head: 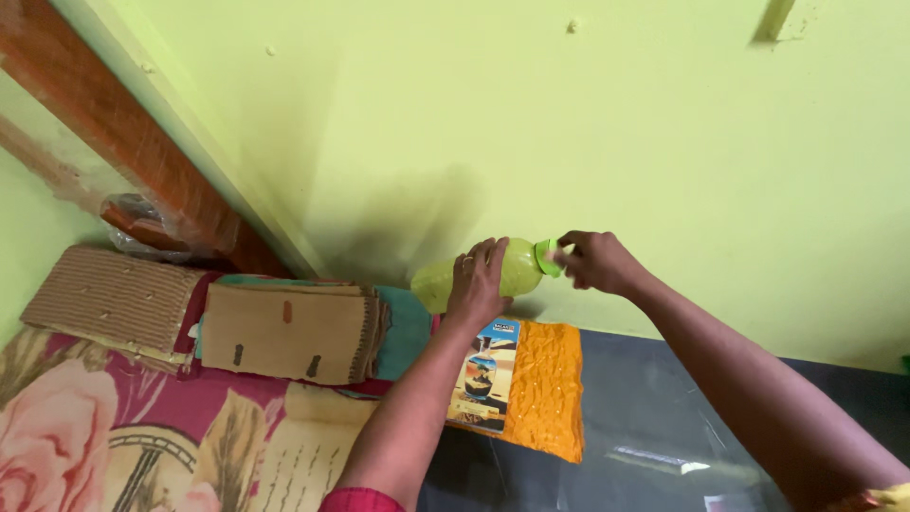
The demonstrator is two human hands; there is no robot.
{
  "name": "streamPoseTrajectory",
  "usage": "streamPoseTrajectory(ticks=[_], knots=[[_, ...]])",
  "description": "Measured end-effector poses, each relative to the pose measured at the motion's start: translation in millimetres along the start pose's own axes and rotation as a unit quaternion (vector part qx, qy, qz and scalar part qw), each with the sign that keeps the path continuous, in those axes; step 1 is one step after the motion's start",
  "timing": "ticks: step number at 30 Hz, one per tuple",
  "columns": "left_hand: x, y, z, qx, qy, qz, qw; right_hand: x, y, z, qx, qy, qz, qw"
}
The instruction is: The person spreads a patterned blanket over a bed, folds a piece of orange fabric by hand, and then handles a water bottle and an artificial plant.
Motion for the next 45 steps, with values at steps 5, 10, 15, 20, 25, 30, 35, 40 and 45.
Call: streamPoseTrajectory(ticks=[5, 10, 15, 20, 25, 30, 35, 40, 45], knots=[[14.1, -7.2, -1.6, -0.011, 0.015, -0.001, 1.000, -0.7, 12.2, -17.1, 0.079, 0.124, 0.001, 0.989], [18.2, -16.0, 2.6, -0.009, -0.006, 0.007, 1.000, 6.7, 14.6, 15.7, -0.086, -0.088, -0.037, 0.992], [25.6, -15.5, 11.2, -0.060, -0.020, 0.041, 0.997, -6.6, 24.4, -20.2, 0.003, 0.208, 0.025, 0.978], [32.8, -17.8, 29.2, -0.040, -0.034, 0.035, 0.998, -7.6, 30.6, -7.1, -0.061, 0.147, 0.024, 0.987], [39.8, -27.6, 39.6, -0.015, -0.029, 0.031, 0.999, -5.9, 38.3, 1.4, -0.068, 0.109, 0.030, 0.991], [37.1, -43.1, 40.3, -0.015, -0.029, 0.037, 0.999, -4.0, 31.4, 19.6, -0.012, 0.030, 0.019, 0.999], [32.9, -56.0, 34.8, -0.086, -0.013, 0.073, 0.994, -5.0, 22.5, 6.6, -0.007, 0.139, 0.110, 0.984], [20.1, -67.4, 18.5, -0.136, -0.020, 0.021, 0.990, 2.0, -1.1, 13.6, -0.034, 0.117, 0.111, 0.986], [11.5, -73.5, -43.1, -0.085, 0.016, -0.020, 0.996, 15.7, -34.4, 26.6, -0.084, 0.104, 0.092, 0.987]])
Point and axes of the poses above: each hand's wrist, its own x-axis towards the middle knuckle, its own y-axis out of the back of the hand, z = x × y, the point moved 8 cm from there along x, towards the middle knuckle, and after that the axes turned 1 degree about x, right-handed, at the moved point
